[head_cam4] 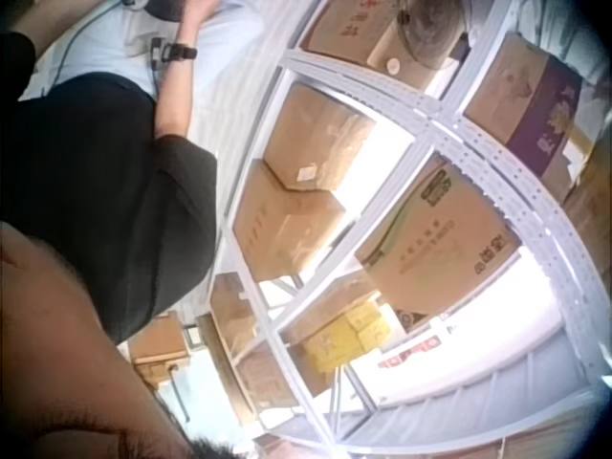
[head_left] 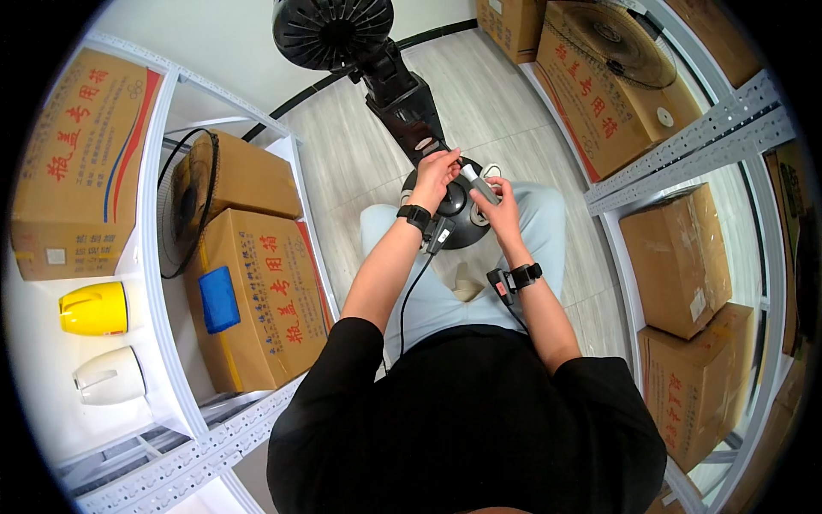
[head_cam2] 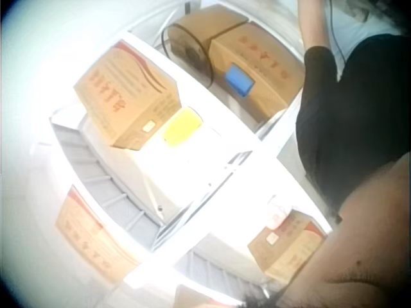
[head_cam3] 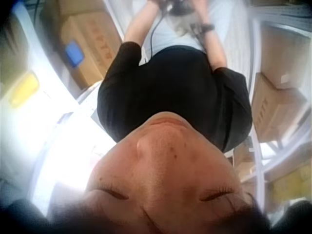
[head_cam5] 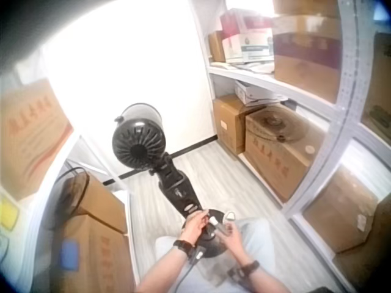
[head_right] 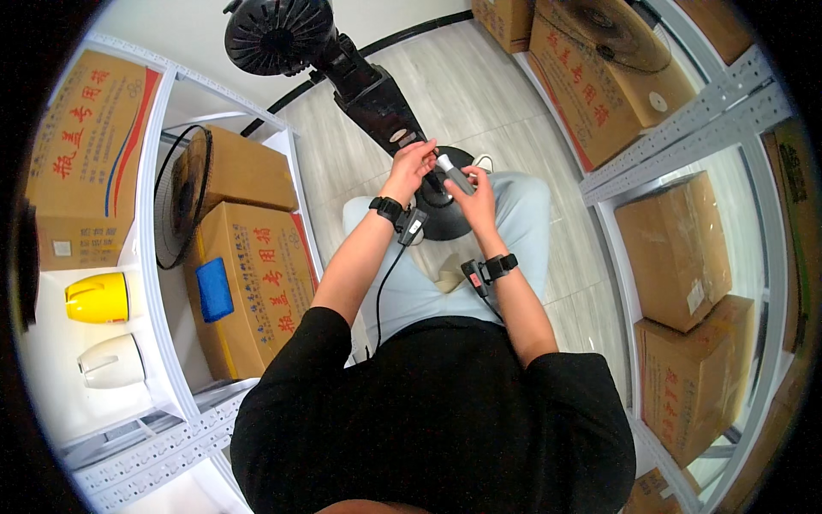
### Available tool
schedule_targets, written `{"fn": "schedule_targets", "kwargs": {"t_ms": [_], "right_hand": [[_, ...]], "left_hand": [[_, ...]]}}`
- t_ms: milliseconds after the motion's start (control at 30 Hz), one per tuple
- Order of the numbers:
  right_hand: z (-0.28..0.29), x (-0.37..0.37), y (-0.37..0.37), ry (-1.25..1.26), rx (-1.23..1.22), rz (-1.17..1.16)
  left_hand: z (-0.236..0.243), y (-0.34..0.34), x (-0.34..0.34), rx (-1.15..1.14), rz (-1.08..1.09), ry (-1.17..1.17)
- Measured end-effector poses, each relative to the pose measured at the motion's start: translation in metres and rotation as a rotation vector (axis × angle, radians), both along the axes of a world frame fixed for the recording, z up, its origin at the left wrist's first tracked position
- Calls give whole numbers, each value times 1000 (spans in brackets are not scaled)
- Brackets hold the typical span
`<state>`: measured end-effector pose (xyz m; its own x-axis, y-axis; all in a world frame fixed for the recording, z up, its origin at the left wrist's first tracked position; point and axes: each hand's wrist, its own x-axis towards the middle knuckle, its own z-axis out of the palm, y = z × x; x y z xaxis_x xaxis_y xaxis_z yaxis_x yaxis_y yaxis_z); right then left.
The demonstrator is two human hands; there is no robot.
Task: The person disassembles a standing fan using a screwdriver, removes the control panel, and manipulates internal wires and components. The person then reassembles the fan and places the control panel on a nearby shelf.
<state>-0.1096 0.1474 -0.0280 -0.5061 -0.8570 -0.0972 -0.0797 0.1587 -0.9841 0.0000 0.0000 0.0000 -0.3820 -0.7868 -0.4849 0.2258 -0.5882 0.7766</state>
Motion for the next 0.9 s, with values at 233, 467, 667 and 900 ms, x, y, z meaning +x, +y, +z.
{"fn": "schedule_targets", "kwargs": {"t_ms": [233,467,667,900], "right_hand": [[29,-23,5,-680,209,120],[5,-12,5,-227,-124,-98],[23,-20,11,-914,178,81],[22,-3,15,-351,-24,-20]], "left_hand": [[-5,-5,-1,36,-29,31],[3,5,-13,-1,16,-18],[-11,-7,8,-53,-85,104],[-3,-5,1,26,-36,35]]}}
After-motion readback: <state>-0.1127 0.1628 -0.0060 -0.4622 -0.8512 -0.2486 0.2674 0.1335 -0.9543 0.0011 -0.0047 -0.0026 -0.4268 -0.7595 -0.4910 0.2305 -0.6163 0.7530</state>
